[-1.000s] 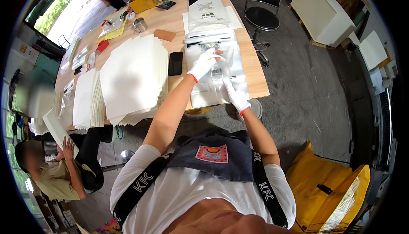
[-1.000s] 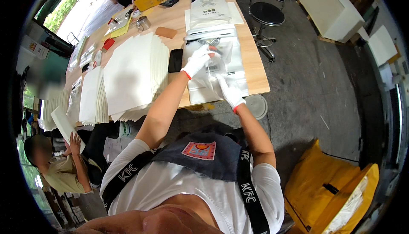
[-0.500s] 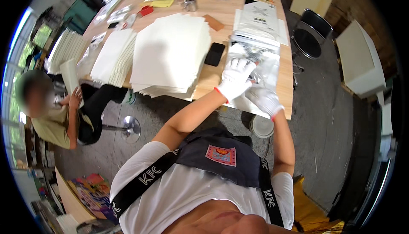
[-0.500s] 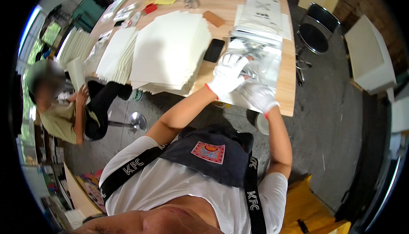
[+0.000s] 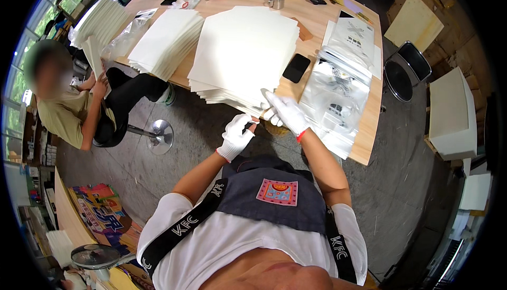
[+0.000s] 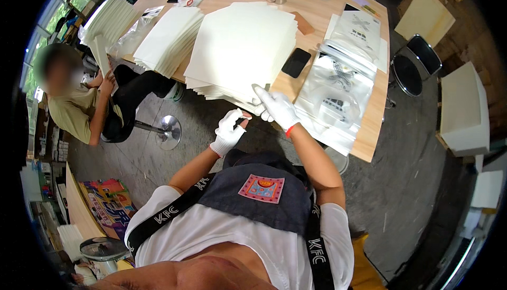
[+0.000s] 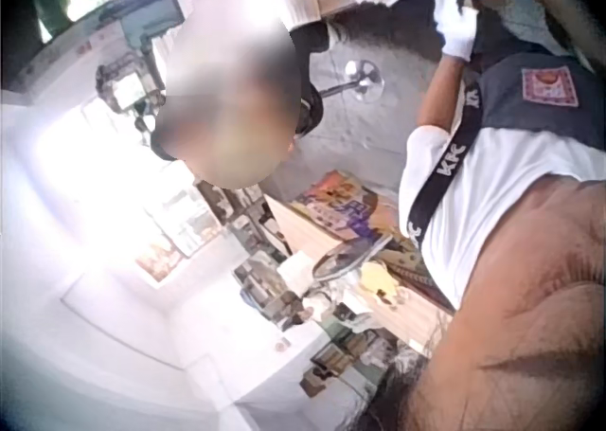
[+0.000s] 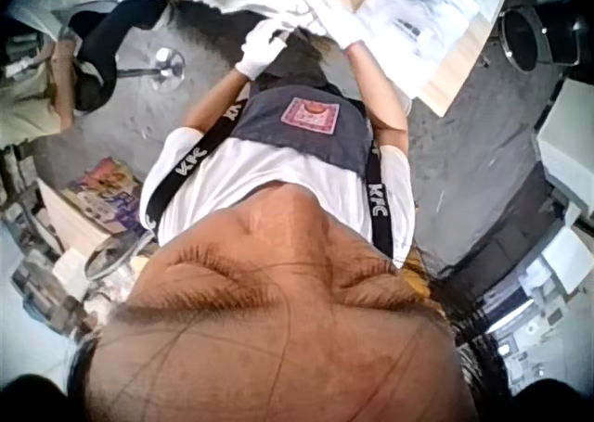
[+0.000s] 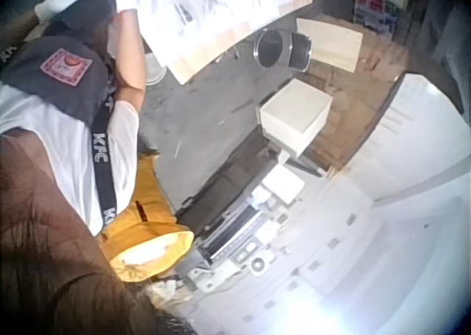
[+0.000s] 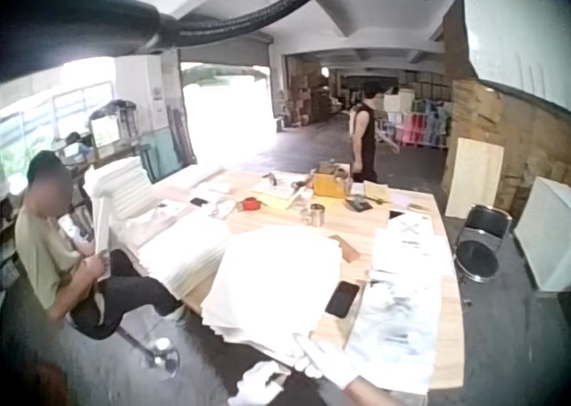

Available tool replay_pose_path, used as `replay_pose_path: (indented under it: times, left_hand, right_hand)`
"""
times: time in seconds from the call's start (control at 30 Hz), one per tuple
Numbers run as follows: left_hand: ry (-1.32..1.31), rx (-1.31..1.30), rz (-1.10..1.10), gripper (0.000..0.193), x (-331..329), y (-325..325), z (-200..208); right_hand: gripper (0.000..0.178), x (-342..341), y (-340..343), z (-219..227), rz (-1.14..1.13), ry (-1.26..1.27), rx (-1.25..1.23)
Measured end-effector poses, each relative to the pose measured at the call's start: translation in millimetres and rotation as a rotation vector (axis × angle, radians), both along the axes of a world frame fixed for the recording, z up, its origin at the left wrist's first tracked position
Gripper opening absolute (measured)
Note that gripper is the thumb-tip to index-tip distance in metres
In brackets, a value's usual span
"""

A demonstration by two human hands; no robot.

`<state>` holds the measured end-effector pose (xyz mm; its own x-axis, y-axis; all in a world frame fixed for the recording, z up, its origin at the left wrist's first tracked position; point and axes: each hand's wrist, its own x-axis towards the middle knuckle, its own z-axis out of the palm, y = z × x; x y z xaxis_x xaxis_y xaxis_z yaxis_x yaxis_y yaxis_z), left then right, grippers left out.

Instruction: The person stacks white paper sheets on a table, places them into clear plastic packaging, and seals the packages using a handheld heat sealer. The person repeats this process for multiple stacks of paper.

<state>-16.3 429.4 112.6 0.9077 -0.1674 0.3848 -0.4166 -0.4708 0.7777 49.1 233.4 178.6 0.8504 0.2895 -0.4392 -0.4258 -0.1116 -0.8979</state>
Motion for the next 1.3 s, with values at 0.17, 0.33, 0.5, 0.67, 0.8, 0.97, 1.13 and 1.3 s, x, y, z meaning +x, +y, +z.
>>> replay_pose_path:
  times: [0.17, 0.33, 0.5, 0.67, 0.8, 0.97, 1.13, 1.3]
  left_hand:
    - [0.063, -0.064, -0.025, 0.01, -3, 22, -6]
    - [0.675, -0.651, -0.179, 0.022, 4, 35, -3]
    - [1.016, -1.574, -0.362, 0.046, 23, 96, -47]
    - [1.114, -1.143, -0.17, 0.051, 31, 109, 35]
    - [1.007, -0.674, -0.245, 0.057, 29, 107, 75]
    - [0.81, -0.091, -0.138, 0.064, 42, 115, 86]
    - [0.305, -0.032, -0.422, 0.098, -5, 33, 89]
    - [0.034, 0.493, -0.467, 0.113, -28, -80, 93]
  right_hand:
    - [0.05, -1, 17, 5, -0.13, 0.04, 0.063]
    - [0.041, -9, 19, 25, -0.233, 0.196, 0.209]
    - [0.039, -70, -28, 27, -0.16, 0.297, 0.135]
    - [0.049, -89, -79, -2, -0.014, 0.209, 0.07]
    - [0.055, -40, -54, -12, -0.296, -0.182, 0.372]
    - [0.045, 4, -40, -18, -0.209, -0.219, 0.596]
    - [0.061, -46, -15, 61, -0.208, -0.581, 0.074]
    - [0.049, -88, -51, 35, -0.582, -0.543, -0.184]
